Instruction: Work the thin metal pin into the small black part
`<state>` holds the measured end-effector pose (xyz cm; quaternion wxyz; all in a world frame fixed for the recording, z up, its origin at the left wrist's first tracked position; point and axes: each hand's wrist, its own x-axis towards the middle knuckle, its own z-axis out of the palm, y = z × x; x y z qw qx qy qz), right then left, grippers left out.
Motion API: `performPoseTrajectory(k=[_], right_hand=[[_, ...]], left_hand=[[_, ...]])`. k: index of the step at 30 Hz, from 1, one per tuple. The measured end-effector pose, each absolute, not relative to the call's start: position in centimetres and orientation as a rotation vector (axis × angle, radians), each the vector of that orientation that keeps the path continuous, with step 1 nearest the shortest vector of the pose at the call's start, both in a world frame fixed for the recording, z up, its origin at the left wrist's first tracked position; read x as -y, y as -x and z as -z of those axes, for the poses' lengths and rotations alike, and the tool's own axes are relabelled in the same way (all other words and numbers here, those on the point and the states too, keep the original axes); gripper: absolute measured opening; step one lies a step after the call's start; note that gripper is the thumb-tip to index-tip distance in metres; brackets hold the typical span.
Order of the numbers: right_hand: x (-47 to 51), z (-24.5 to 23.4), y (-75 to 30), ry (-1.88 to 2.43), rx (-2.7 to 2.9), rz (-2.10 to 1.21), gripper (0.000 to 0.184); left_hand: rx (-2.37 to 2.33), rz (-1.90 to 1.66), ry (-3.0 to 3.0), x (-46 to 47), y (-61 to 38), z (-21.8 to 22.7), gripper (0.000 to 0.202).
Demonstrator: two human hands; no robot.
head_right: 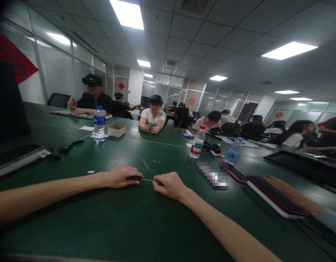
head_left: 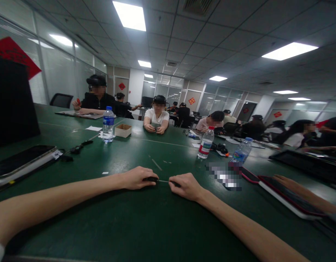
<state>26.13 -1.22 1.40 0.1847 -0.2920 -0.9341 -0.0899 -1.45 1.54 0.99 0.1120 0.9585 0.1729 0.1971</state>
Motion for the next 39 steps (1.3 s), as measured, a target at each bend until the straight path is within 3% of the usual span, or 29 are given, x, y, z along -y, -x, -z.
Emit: performPoseTrajectory(k=[21,39], right_hand=[[2.0,-1.9,-24.9,1.095,2.602,0.285,0.029],[1.8,-1.4,-25.3,0.858,2.566,0.143,0.027]], left_hand=[[-0.730,-0.616,-2.775,-1.9,0.9,-0.4,0.032],[-0.459,-0.690,-2.697,-1.5,1.5,-0.6,0.031]])
